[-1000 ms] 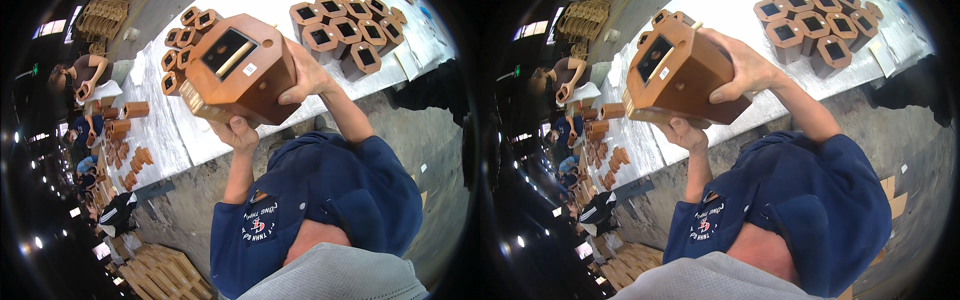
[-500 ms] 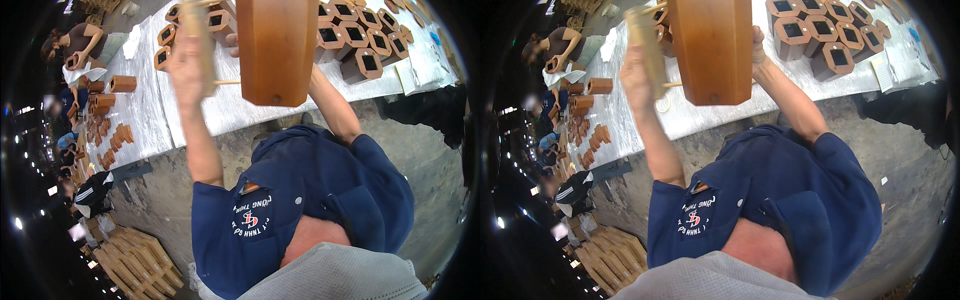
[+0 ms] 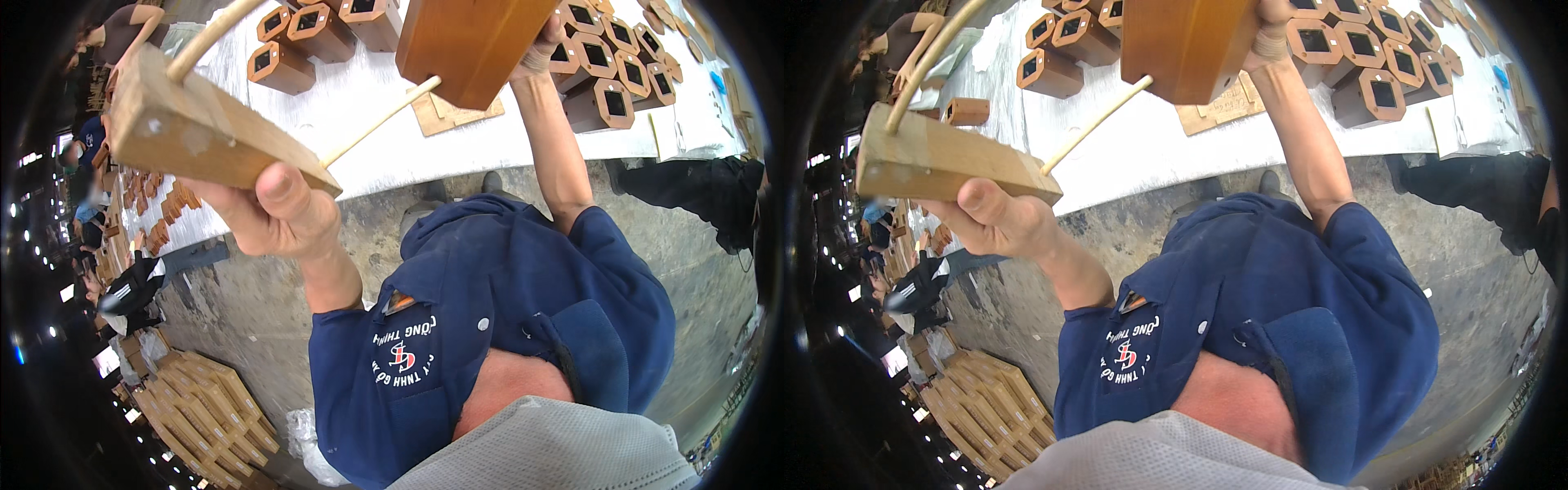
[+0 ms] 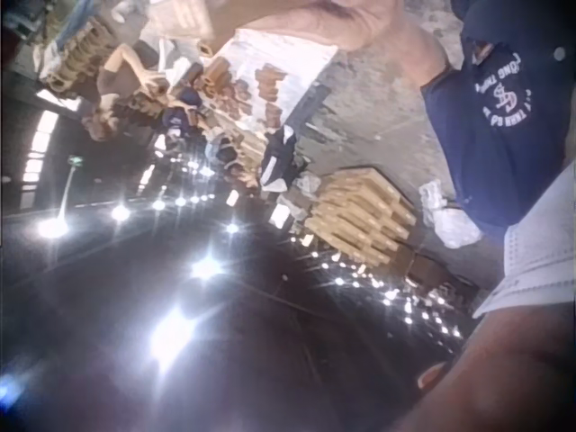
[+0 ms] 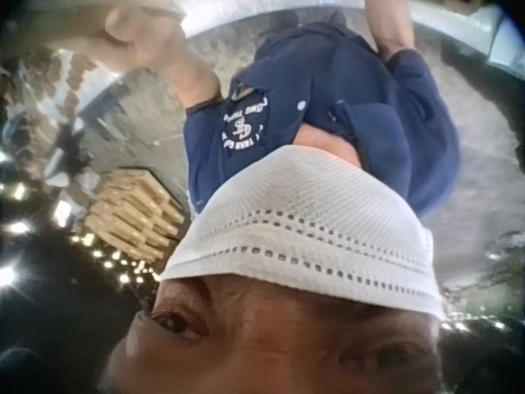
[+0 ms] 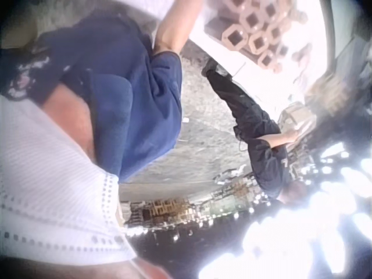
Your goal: The person assembles small hexagonal wooden boxes by inserting a wooden mallet into the top opening and tapping it to secure the fit. They repeatedly pick up boxes, insert the mallet, and place the finished units on a table or cardboard on the floor.
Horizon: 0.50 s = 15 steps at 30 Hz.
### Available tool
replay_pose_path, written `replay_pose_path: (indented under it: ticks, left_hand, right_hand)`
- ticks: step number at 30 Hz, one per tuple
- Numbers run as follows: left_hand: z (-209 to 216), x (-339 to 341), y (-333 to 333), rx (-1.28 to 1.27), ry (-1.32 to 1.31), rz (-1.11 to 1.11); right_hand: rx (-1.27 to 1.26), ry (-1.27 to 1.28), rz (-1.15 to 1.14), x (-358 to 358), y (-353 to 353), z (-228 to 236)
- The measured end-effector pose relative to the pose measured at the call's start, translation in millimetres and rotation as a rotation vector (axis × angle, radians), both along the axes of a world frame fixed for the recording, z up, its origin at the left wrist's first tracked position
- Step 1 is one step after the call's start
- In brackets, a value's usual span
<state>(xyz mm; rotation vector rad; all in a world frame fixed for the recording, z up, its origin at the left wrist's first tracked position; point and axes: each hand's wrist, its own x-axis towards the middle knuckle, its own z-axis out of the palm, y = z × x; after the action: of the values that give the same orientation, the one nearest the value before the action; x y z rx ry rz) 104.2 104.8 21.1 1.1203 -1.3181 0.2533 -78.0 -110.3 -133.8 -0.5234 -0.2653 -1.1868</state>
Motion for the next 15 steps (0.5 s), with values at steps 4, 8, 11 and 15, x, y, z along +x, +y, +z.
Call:
replay_pose_path:
  ticks: [4, 8, 11, 15]
  left_hand:
    - [-9.8, 5.1, 5.9, 0.014, -0.023, 0.016]
    - [-18.2, -15.1, 14.0, 0.041, -0.109, 0.081]
    - [-37.6, -15.5, 13.0, 0.067, -0.285, 0.073]
    - [-64.5, -20.6, 2.5, 0.098, -0.294, 0.057]
  right_hand:
    - [-0.379, -0.077, 0.131, 2.9, 0.4, 28.8]
    - [-0.579, 0.086, 0.082, -8.5, -6.2, 48.8]
    - [-0.536, 0.354, -0.072, -17.4, -0.3, 35.8]
    - [-0.525, 0.554, -0.157, -17.3, 10.5, 29.4]
